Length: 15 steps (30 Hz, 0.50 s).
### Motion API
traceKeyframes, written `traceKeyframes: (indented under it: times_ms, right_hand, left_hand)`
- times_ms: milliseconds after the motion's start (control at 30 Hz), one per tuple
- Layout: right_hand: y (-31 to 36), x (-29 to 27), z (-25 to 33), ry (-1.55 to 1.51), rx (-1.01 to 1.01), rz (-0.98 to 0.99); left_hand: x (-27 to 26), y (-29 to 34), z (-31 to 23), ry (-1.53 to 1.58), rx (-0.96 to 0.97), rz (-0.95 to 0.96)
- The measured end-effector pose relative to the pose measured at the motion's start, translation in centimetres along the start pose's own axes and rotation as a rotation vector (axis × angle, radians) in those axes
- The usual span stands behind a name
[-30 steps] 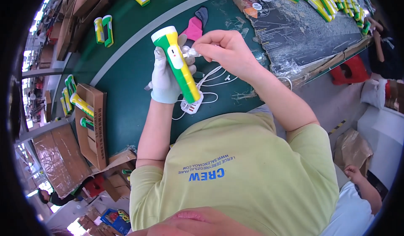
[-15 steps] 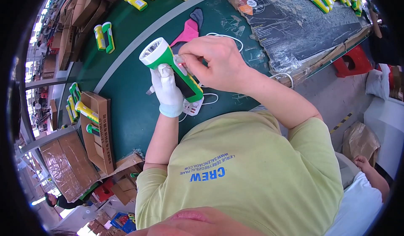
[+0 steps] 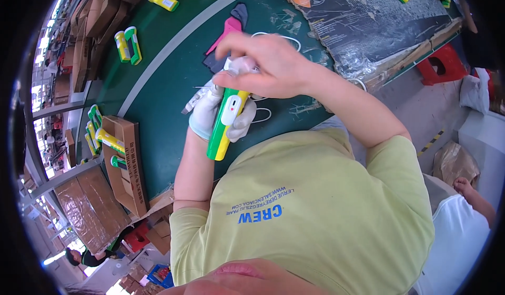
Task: Picking up assembled flashlights, switching them on to verify the bulb works, and placing them back on the line.
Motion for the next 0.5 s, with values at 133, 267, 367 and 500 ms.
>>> traceKeyframes:
  times_ms: [133,267,367,500]
  right_hand:
    - [-0.5,-1.3,-2.7,-0.068,0.172,-0.152]
    - [0.4,-3.4,-5.2,0.007,0.223,-0.318]
    - [0.3,-2.7,-5.4,-0.036,0.270,-0.324]
    - [-1.0,-2.0,-3.7,0.029,0.236,-0.297]
  left_hand:
    - [-8.2,1.5,-7.3,-0.663,0.368,-0.482]
    - [-8.3,7.2,-13.9,-0.611,0.688,-0.883]
    - [-4.0,7.2,-13.8,-1.061,0.715,-0.875]
    - [4.4,2.8,-9.5,-1.978,0.745,-0.798]
Point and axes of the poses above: each hand's wrist, its own y-axis away from the middle knuckle, its own x-axis out of the palm, z = x × y, the point moved 9 cm from there along -y, towards the middle knuckle, and after that the axes turned 4 degrees about -y, right-handed, at the moved point
